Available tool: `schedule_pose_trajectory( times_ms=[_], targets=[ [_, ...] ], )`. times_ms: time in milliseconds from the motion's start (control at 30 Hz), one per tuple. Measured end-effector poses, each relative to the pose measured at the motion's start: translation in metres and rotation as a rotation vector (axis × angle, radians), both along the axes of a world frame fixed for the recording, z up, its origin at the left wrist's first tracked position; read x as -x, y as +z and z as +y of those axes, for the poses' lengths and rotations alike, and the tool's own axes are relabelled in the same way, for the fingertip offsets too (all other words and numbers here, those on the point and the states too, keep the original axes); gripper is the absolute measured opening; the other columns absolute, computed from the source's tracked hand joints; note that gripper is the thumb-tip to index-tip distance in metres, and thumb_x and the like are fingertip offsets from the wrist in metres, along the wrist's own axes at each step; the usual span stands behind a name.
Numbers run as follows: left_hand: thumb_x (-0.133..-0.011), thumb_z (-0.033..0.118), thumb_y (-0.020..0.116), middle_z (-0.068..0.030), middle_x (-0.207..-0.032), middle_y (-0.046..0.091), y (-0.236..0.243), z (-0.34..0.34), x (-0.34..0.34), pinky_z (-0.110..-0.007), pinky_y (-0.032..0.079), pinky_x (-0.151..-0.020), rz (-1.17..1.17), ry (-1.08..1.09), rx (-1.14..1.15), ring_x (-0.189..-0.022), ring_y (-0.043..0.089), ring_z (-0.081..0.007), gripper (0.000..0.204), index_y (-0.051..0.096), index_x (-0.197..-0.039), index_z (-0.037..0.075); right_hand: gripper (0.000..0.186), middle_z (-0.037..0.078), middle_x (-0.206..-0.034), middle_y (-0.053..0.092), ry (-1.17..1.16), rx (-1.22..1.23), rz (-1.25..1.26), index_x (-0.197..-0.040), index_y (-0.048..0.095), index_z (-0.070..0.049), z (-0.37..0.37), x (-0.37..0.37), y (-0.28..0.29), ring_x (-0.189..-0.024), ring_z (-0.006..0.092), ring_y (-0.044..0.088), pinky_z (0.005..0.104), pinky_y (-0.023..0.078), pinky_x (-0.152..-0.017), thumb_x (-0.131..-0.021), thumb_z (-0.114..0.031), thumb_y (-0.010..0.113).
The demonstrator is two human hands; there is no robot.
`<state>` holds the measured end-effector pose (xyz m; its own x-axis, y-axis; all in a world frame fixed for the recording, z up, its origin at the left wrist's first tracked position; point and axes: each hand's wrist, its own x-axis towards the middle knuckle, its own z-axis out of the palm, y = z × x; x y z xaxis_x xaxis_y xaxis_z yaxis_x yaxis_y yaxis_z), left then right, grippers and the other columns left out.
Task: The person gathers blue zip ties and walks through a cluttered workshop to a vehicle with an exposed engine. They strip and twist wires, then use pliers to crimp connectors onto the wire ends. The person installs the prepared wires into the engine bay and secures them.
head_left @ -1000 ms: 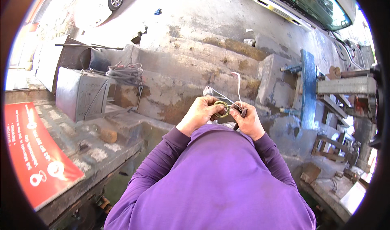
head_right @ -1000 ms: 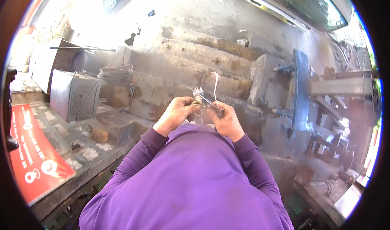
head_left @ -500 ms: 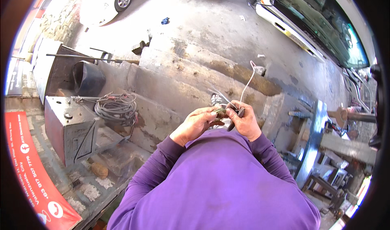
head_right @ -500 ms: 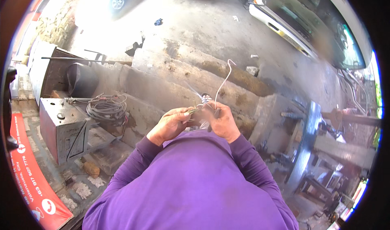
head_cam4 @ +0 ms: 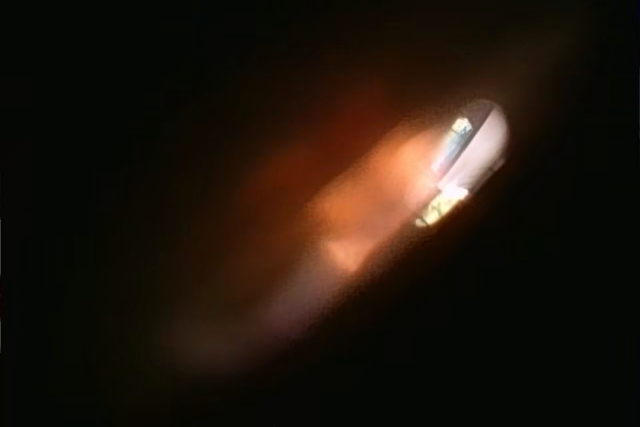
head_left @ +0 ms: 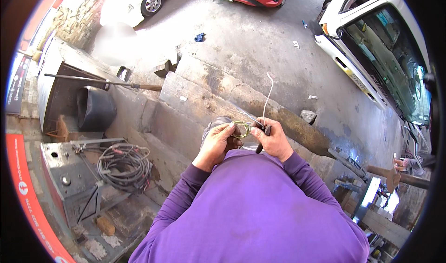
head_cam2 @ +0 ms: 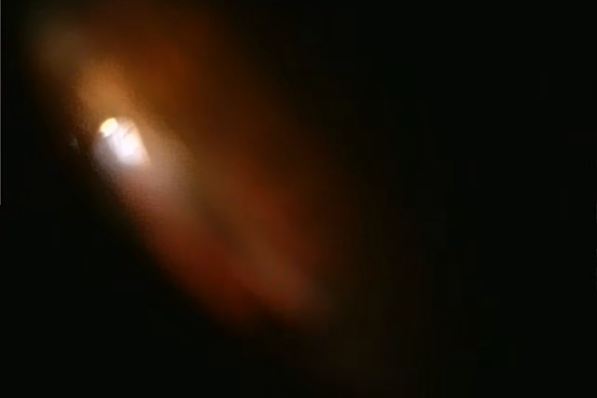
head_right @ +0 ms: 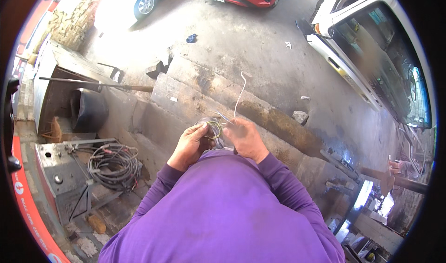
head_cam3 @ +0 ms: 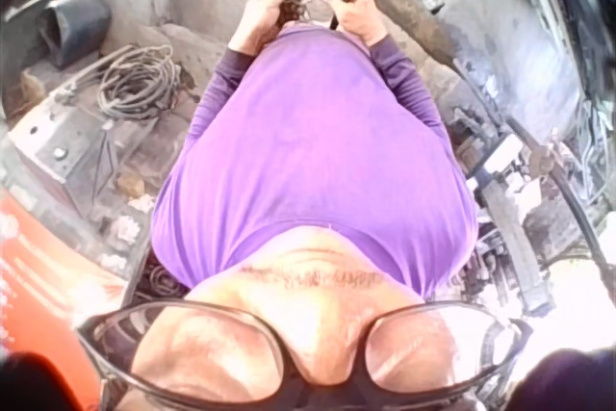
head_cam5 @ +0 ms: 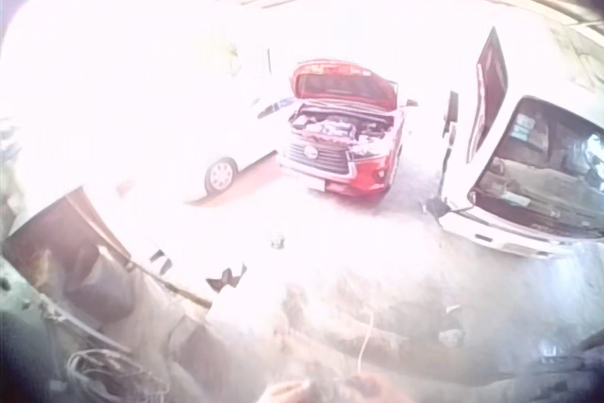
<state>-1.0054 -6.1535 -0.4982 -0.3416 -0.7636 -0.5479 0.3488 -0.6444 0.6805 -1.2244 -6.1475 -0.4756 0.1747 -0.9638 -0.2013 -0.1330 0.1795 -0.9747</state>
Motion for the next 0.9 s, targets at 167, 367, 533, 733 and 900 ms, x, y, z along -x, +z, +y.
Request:
schedule_pose_trajectory(
  times_ms=[167,367,533,733,900],
  targets=[
    [-0.103,0.015,0.063,-0.0122,-0.085,0.072,-0.05,-0.128,0.013,-0.035,0.053,-0.065,-0.655,-0.016,0.646,-0.071,0.067,-0.0211,0.017,0.069,-0.105,0.0,0.01,-0.001,-0.086,0.066,0.04,-0.137,-0.208,-0.098,0.07,0.001,-0.118,0.002,-0.057,-0.083,0.0078,0.058,0.0289,0.049,-0.076,-0.093,-0.008,0.072],
    [-0.098,0.011,0.07,-0.0158,-0.085,0.072,-0.122,-0.297,0.0,-0.035,0.052,-0.065,-0.911,-0.144,0.893,-0.073,0.069,-0.0222,0.013,0.07,-0.104,0.0,0.012,-0.003,-0.08,0.061,-0.068,-0.003,-0.166,-0.102,0.068,0.0,-0.264,-0.011,-0.16,-0.074,0.0076,0.059,0.0255,0.05,-0.066,-0.092,-0.006,0.071],
    [-0.099,0.014,0.071,-0.008,-0.093,0.075,-0.161,-0.4,0.003,-0.03,0.055,-0.069,-0.034,-0.24,0.045,-0.076,0.068,-0.0153,0.013,0.071,-0.106,0.002,0.019,0.008,-0.092,0.07,-0.179,-0.035,0.04,-0.107,0.071,0.001,-0.352,0.015,-0.172,-0.086,0.0142,0.062,0.0339,0.051,-0.079,-0.094,-0.013,0.072],
    [-0.094,0.014,0.077,-0.0049,-0.101,0.07,-0.193,-0.517,0.05,-0.03,0.053,-0.077,0.413,-0.364,0.01,-0.085,0.065,-0.0147,0.033,0.064,-0.121,0.002,0.011,-0.002,-0.088,0.066,-0.075,-0.026,-0.242,-0.104,0.069,0.0,-0.467,0.042,-0.214,-0.085,0.0082,0.058,0.0287,0.049,-0.078,-0.098,-0.009,0.069],
    [-0.092,0.019,0.078,-0.0023,-0.083,0.064,-0.264,-0.629,0.107,-0.035,0.05,-0.074,-0.228,-0.463,0.26,-0.08,0.061,-0.0162,0.02,0.065,-0.09,0.004,0.008,-0.005,-0.083,0.058,-0.179,0.022,-0.404,-0.093,0.063,-0.003,-0.57,0.09,-0.312,-0.083,0.0056,0.056,0.0261,0.047,-0.077,-0.097,-0.008,0.069]
  ],
)
